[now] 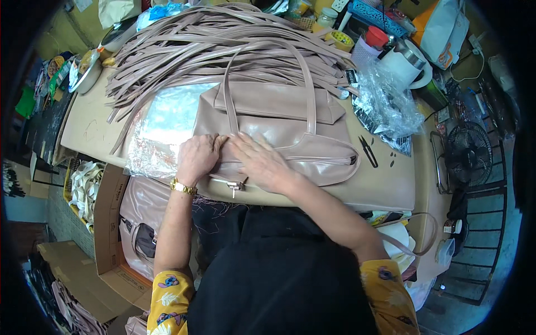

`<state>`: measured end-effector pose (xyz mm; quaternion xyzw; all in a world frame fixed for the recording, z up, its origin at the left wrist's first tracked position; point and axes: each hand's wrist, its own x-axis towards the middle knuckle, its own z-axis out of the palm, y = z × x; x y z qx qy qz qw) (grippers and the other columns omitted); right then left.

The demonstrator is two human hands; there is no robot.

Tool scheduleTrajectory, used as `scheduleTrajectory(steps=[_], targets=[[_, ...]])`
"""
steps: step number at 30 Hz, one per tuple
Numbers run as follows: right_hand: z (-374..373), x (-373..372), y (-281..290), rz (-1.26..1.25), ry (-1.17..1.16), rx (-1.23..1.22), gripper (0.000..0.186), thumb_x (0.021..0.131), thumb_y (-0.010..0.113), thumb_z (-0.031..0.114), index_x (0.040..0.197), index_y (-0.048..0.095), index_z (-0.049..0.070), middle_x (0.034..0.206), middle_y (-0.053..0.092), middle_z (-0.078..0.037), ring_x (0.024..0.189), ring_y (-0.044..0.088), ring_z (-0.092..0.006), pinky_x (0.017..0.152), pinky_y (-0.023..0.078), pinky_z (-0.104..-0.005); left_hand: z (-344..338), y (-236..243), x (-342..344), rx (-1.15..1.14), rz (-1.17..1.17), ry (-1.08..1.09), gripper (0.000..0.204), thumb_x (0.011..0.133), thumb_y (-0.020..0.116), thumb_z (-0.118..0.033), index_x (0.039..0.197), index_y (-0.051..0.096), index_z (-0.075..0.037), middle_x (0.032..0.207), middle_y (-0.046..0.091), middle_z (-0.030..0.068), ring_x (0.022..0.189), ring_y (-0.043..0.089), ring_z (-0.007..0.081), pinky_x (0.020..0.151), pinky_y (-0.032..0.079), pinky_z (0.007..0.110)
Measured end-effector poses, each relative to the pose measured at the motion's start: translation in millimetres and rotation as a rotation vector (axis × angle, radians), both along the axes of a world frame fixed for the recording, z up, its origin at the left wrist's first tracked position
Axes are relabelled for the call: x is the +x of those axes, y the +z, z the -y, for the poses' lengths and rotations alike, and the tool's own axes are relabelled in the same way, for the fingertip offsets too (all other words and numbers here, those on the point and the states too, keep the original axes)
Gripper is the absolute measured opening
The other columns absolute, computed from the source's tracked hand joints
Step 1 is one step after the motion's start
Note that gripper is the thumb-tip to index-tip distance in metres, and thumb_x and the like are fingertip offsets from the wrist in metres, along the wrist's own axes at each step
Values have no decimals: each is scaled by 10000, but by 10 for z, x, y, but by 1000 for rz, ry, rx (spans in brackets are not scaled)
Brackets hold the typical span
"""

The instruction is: The person uses a small black tool to scrape and trim the edges of a beige handbag's handle attachment. They then wipe the surface of the bag with a white cloth to clean it.

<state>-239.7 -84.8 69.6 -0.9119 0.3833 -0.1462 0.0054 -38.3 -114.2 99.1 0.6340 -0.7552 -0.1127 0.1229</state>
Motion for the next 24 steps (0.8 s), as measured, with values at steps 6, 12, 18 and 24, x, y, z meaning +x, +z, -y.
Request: scheduleTrajectory(steps=[6, 12, 18, 24], targets=[[-352, -1115, 260, -204, -80, 74, 448, 918, 539, 144, 1341, 523, -2, 1478, 459, -159, 1375, 437, -278, 1150, 328, -463, -149, 98, 52, -28, -131, -28, 375, 966, 543, -383, 891, 717, -60, 815, 681, 203, 787, 660, 387, 695, 516, 454], [-794, -1997, 577, 564, -444, 252, 298, 830, 546, -52, 1103, 657, -14, 1053, 693, -157, 926, 670, -273, 866, 517, -349, -358, 199, 484, 126, -717, -346, 200, 903, 625, -196, 901, 719, -20, 1051, 687, 195, 1065, 613, 369, 911, 482, 438], [43, -2241, 371, 704, -552, 62, 322, 805, 634, 3, 1127, 648, 4, 1086, 631, -137, 1032, 614, -224, 910, 473, -320, 617, 71, 305, -551, -157, -275, 238, 848, 648, -85, 1078, 681, -39, 1312, 565, 220, 1127, 570, 412, 955, 454, 462], [863, -1813, 458, 284, -402, -91, 133, 810, 704, 151, 882, 726, 40, 1023, 600, -150, 1040, 574, -341, 897, 457, -438, 1331, -198, 364, -340, -291, -205, 141, 887, 692, -141, 970, 705, -28, 707, 676, 78, 647, 613, 315, 672, 485, 346]])
